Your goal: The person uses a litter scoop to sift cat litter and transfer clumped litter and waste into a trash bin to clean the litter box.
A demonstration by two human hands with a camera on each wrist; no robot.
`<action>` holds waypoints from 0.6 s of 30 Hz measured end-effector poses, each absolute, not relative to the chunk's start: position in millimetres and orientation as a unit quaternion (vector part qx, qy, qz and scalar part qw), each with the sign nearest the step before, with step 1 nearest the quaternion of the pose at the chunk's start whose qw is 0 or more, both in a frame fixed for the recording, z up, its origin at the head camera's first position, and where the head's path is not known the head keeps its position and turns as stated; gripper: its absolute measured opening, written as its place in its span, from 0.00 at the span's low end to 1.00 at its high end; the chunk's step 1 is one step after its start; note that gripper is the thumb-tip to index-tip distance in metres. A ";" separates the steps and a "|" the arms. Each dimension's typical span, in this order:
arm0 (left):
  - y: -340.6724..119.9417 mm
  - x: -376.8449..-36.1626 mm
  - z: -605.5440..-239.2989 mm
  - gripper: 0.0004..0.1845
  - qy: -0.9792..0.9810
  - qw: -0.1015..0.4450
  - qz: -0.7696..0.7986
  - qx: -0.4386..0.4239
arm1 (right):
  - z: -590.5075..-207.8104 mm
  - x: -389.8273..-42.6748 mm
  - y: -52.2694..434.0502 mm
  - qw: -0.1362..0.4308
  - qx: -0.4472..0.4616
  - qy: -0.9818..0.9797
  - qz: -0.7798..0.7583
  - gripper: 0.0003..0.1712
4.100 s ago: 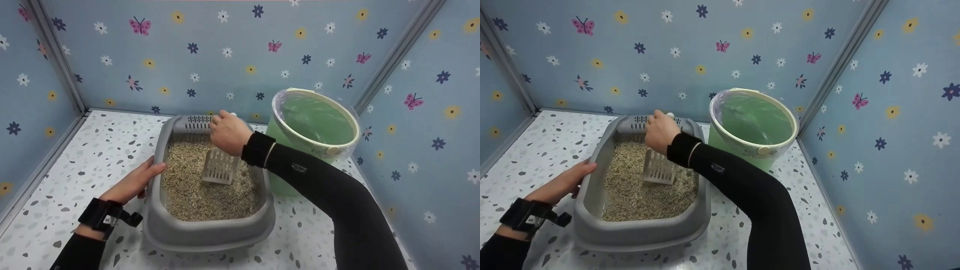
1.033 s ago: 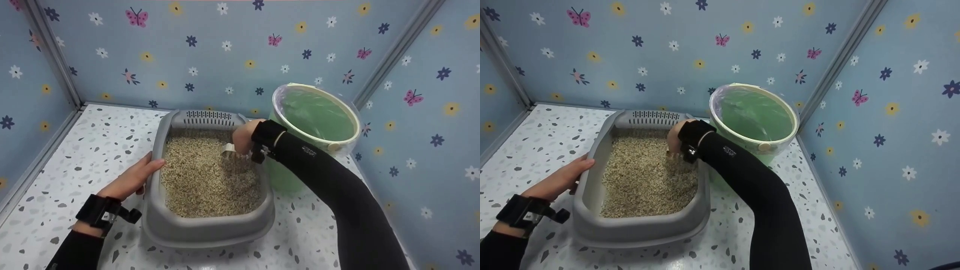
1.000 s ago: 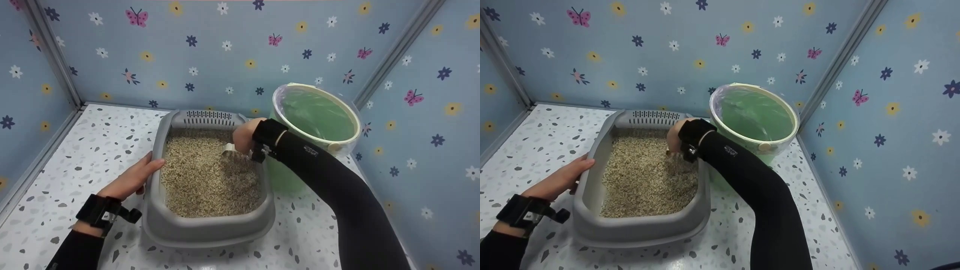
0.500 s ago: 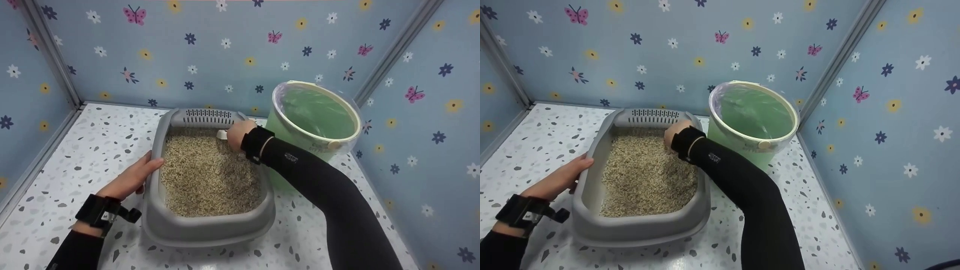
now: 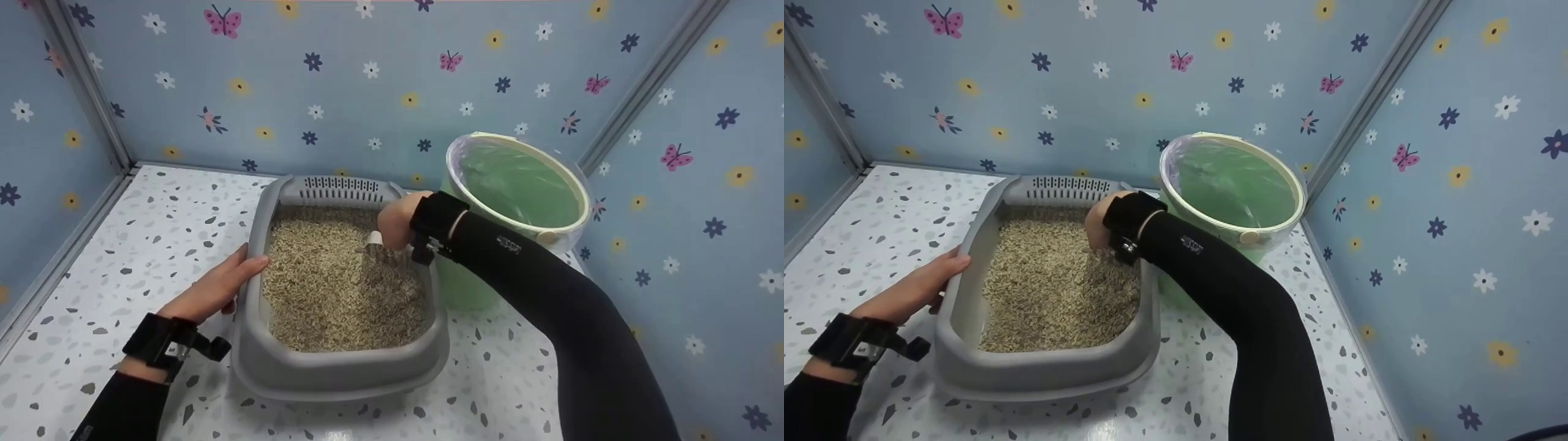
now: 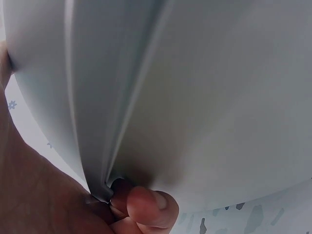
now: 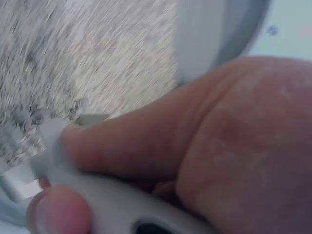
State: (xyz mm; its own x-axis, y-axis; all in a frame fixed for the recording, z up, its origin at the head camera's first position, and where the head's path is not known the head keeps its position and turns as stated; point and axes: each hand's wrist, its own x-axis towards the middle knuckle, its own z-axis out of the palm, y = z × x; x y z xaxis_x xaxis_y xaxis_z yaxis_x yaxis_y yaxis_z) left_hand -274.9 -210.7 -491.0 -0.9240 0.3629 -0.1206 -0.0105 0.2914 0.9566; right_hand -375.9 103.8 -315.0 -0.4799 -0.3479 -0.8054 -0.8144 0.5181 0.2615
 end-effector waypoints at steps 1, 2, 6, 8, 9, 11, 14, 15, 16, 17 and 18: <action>-210.7 -274.9 -491.0 0.45 0.786 0.160 0.586 0.112 | -311.8 -372.1 104.3 0.359 -0.342 0.815 0.301 0.22; -210.9 -275.0 -491.1 0.45 0.787 0.158 0.586 0.113 | -308.8 -368.3 104.6 0.358 -0.326 0.827 0.284 0.21; -211.3 -275.2 -491.5 0.45 0.787 0.158 0.586 0.114 | -297.5 -356.3 103.0 0.337 -0.277 0.867 0.242 0.20; -211.1 -275.6 -491.8 0.45 0.788 0.158 0.584 0.114 | -290.1 -352.0 101.9 0.328 -0.274 0.869 0.250 0.20; -211.0 -275.9 -491.9 0.45 0.788 0.158 0.583 0.115 | -285.8 -349.9 101.6 0.321 -0.268 0.872 0.253 0.20; -210.6 -276.2 -491.8 0.46 0.787 0.160 0.584 0.114 | -276.4 -346.1 102.1 0.311 -0.263 0.876 0.259 0.19; -210.5 -276.6 -491.8 0.46 0.786 0.163 0.586 0.112 | -264.3 -340.2 103.5 0.299 -0.242 0.890 0.247 0.17; -210.6 -276.8 -492.0 0.46 0.786 0.164 0.585 0.112 | -261.6 -338.0 103.4 0.298 -0.235 0.893 0.242 0.17; -210.6 -276.7 -492.0 0.46 0.786 0.165 0.585 0.111 | -259.6 -336.0 103.2 0.300 -0.234 0.893 0.241 0.18; -210.7 -276.8 -492.3 0.46 0.787 0.164 0.584 0.111 | -258.5 -334.0 102.7 0.307 -0.233 0.891 0.240 0.20; -210.9 -276.9 -492.6 0.46 0.787 0.164 0.583 0.112 | -258.2 -332.1 102.0 0.314 -0.233 0.888 0.241 0.21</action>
